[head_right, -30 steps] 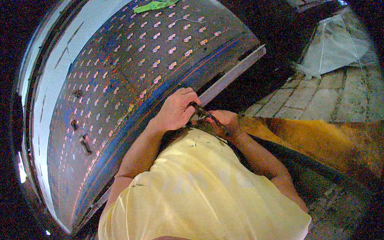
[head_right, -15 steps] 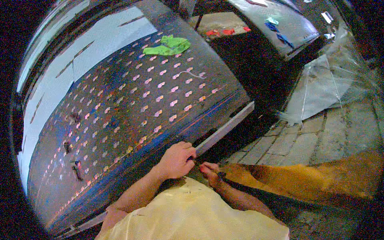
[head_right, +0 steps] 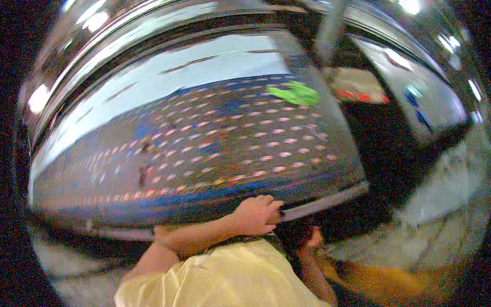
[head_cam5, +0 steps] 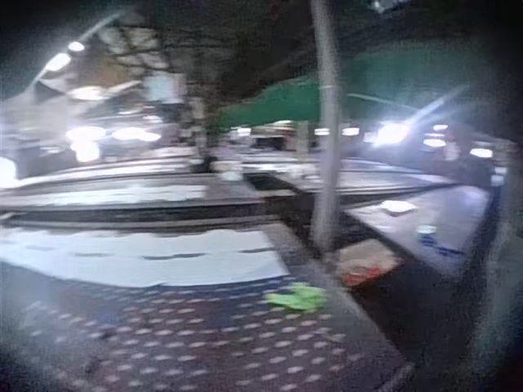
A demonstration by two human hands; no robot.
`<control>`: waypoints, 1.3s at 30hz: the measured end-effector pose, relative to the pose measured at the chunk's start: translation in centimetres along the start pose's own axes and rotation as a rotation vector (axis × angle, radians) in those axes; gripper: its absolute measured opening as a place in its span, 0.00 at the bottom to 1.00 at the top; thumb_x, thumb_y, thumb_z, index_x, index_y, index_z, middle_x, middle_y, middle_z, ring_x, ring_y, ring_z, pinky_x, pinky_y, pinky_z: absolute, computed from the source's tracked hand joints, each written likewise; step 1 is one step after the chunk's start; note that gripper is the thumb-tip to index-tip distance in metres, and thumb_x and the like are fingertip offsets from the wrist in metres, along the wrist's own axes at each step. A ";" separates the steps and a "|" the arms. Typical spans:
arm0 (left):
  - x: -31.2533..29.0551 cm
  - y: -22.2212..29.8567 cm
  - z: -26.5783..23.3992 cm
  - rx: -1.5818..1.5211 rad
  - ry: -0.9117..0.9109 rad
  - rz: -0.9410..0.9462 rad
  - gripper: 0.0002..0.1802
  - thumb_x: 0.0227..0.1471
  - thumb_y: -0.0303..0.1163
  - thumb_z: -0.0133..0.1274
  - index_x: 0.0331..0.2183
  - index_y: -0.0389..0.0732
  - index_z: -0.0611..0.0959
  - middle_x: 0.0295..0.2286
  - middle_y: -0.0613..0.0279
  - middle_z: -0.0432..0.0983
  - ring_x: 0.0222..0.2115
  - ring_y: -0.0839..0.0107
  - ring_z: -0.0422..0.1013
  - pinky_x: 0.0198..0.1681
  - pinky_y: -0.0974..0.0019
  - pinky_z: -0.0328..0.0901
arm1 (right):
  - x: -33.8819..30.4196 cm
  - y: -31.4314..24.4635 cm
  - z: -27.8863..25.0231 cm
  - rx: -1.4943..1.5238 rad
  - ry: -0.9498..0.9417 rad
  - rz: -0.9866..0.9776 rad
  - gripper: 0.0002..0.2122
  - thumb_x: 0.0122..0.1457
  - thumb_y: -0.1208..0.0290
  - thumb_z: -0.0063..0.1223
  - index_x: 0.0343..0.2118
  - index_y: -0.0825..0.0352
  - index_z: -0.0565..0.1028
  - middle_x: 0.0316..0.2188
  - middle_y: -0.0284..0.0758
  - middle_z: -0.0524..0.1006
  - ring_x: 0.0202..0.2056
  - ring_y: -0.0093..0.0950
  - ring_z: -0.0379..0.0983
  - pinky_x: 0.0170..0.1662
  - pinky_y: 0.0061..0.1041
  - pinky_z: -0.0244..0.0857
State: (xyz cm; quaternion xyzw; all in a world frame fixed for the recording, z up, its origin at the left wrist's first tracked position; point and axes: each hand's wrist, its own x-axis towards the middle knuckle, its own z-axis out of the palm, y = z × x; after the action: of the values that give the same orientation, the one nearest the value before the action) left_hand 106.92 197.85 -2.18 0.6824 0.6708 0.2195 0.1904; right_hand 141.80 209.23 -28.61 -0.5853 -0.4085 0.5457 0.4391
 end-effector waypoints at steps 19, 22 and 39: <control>-3.0 4.8 -10.4 -0.121 0.219 0.242 0.17 0.48 0.41 0.70 0.36 0.44 0.81 0.32 0.51 0.81 0.33 0.37 0.79 0.36 0.37 0.74 | -1.8 -17.5 11.4 0.036 -0.124 -0.387 0.18 0.72 0.60 0.62 0.60 0.62 0.81 0.41 0.28 0.82 0.35 0.17 0.70 0.36 0.22 0.62; -1.9 5.3 -16.3 -0.140 0.526 0.387 0.20 0.49 0.43 0.72 0.39 0.45 0.82 0.33 0.49 0.81 0.34 0.39 0.79 0.36 0.43 0.74 | -3.3 -18.6 13.8 -0.058 -0.325 -0.569 0.18 0.74 0.63 0.59 0.63 0.62 0.80 0.36 0.25 0.76 0.34 0.17 0.68 0.36 0.22 0.62; -10.0 -7.1 -17.6 -0.007 1.092 0.103 0.28 0.66 0.47 0.66 0.58 0.41 0.83 0.49 0.53 0.81 0.51 0.55 0.77 0.56 0.50 0.71 | -15.7 -21.2 21.1 0.154 -0.950 -0.478 0.18 0.52 0.64 0.73 0.42 0.67 0.79 0.43 0.35 0.78 0.44 0.31 0.74 0.53 0.34 0.70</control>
State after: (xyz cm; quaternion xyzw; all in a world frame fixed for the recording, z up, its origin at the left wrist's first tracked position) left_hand 91.26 187.49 8.06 0.5007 0.6370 0.5530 -0.1942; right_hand 119.65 201.59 -4.23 -0.1305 -0.6428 0.6637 0.3596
